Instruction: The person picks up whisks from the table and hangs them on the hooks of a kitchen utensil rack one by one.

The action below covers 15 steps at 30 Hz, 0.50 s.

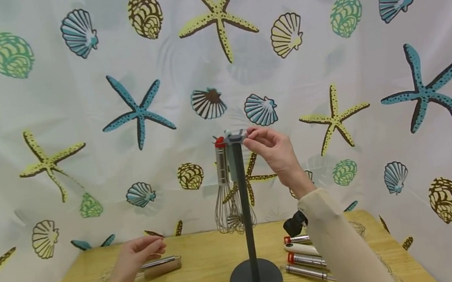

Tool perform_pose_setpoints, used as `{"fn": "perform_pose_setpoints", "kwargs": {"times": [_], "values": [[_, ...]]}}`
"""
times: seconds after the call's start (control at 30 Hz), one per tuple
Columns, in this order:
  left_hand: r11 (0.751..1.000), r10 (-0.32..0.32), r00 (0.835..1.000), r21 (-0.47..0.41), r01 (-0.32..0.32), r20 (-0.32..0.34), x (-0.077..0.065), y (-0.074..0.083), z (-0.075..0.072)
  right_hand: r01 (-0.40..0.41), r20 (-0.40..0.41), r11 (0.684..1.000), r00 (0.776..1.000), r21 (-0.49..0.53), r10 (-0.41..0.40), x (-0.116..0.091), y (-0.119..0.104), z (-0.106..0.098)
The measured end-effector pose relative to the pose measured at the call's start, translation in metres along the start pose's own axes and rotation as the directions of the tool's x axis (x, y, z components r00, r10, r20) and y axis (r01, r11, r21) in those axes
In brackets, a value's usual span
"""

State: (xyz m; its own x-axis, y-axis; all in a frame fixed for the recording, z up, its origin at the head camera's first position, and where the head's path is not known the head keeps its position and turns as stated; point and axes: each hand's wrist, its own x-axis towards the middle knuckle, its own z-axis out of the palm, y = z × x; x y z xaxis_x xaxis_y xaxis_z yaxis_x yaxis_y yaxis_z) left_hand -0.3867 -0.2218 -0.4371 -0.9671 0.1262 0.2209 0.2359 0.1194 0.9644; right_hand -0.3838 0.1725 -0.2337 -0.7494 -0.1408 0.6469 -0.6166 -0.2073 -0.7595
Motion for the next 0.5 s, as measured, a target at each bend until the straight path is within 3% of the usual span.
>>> {"fn": "perform_pose_setpoints", "kwargs": {"times": [0.4,0.5], "values": [[0.999,-0.038,0.992,0.004,0.038,0.121,-0.001,-0.015,-0.016,-0.034,-0.039,0.997,0.999,-0.068,0.032,0.000,-0.002,0.003],[0.998,-0.052,0.992,0.027,0.049,0.116,0.000,-0.022,-0.023,-0.037,-0.044,0.998,0.998,-0.058,0.035,0.000,-0.002,0.004]]}}
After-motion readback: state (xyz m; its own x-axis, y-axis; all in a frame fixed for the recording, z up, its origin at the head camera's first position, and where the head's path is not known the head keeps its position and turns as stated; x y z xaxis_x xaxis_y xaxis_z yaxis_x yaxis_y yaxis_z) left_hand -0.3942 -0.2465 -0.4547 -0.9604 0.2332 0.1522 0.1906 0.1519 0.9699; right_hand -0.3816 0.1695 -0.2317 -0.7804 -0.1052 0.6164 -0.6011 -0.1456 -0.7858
